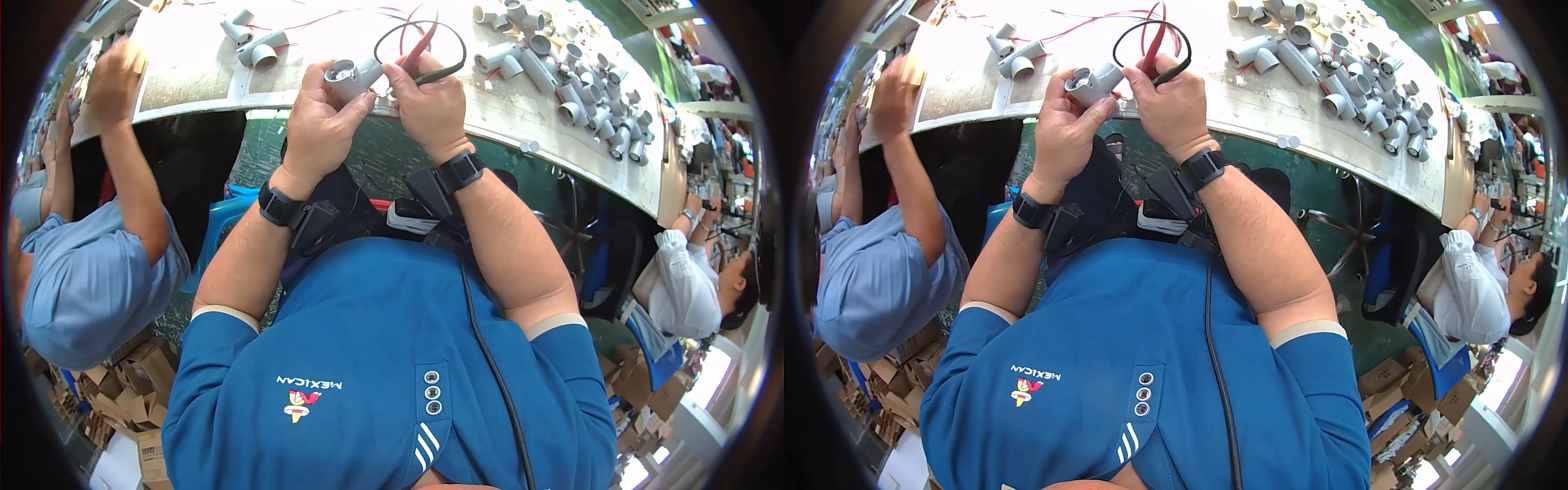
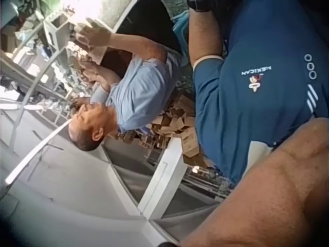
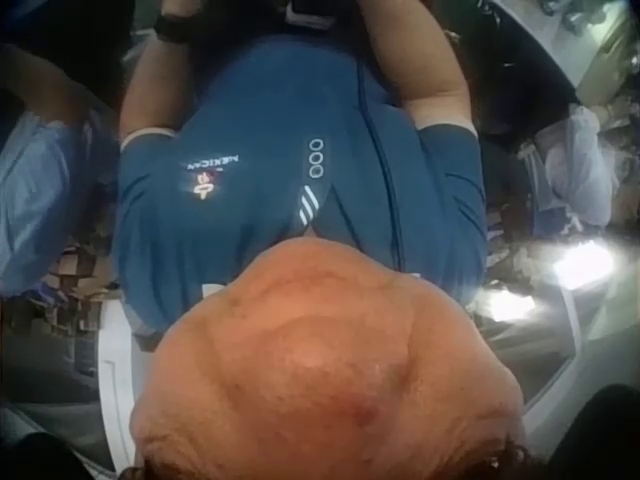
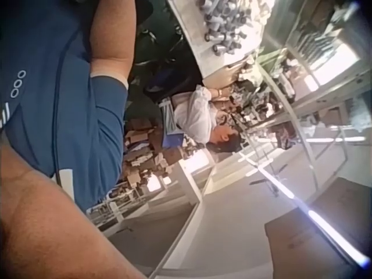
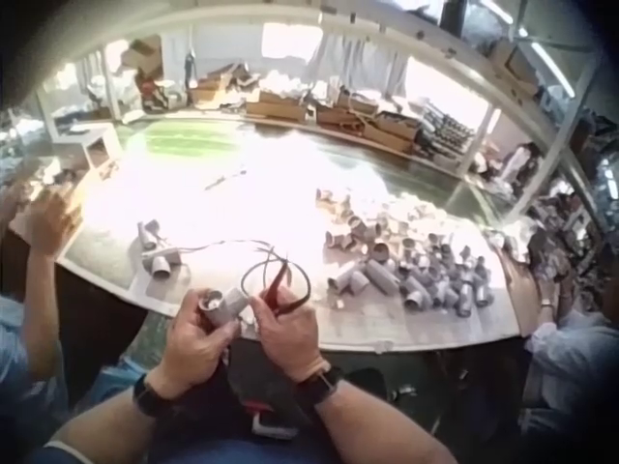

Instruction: The person picks up a plastic pipe fitting from a pile, touches its internal components with two electrical probes, and sets it aside. This process is repeated for several more fittings before the person rearranges the pile and continues testing.

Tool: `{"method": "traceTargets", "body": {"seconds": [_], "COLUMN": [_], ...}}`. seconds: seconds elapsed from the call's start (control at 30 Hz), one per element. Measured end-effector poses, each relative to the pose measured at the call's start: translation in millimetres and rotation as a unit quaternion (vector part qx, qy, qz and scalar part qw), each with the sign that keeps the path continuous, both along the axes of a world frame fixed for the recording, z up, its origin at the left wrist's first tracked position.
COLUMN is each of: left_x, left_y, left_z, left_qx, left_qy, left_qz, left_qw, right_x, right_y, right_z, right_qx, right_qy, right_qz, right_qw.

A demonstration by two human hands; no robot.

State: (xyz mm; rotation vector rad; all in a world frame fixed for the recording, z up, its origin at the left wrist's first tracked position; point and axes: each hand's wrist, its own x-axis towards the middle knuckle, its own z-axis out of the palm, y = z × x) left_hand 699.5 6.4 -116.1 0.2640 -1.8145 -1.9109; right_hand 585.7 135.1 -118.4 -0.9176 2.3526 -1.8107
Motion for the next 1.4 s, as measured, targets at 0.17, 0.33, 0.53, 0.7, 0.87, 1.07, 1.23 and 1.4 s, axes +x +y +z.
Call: {"method": "traceTargets", "body": {"seconds": [0.17,0.33,0.53,0.7,0.87,1.07,1.23,1.4], "left_x": [0.2,0.9,0.5,-0.3,-2.0,1.5,0.0,3.0], "left_y": [3.3,3.7,2.2,0.2,2.6,6.7,5.1,0.7], "left_z": [-3.3,-5.6,-7.2,-5.4,-9.9,-6.7,-3.8,-1.5], "left_qx": [-0.003,-0.029,-0.05,-0.063,-0.089,-0.051,-0.028,-0.03], "left_qy": [0.023,0.029,0.017,0.016,0.01,0.028,0.022,0.017], "left_qz": [0.007,0.016,0.029,0.037,0.047,0.019,0.007,0.013], "left_qw": [1.0,0.999,0.998,0.997,0.995,0.998,0.999,0.999], "right_x": [1.9,3.8,4.9,3.7,4.3,8.3,5.9,5.2], "right_y": [-0.4,-0.3,-2.2,-4.8,-1.0,1.8,0.8,-6.8], "right_z": [3.2,4.8,7.2,11.0,11.0,13.6,10.7,7.4], "right_qx": [-0.002,0.007,0.018,0.006,0.007,-0.021,-0.039,-0.051], "right_qy": [0.006,0.018,-0.002,0.017,0.041,0.01,0.01,0.007], "right_qz": [-0.006,-0.016,-0.026,-0.025,-0.043,-0.035,-0.018,-0.005], "right_qw": [1.0,1.0,0.999,1.0,0.998,0.999,0.999,0.999]}}
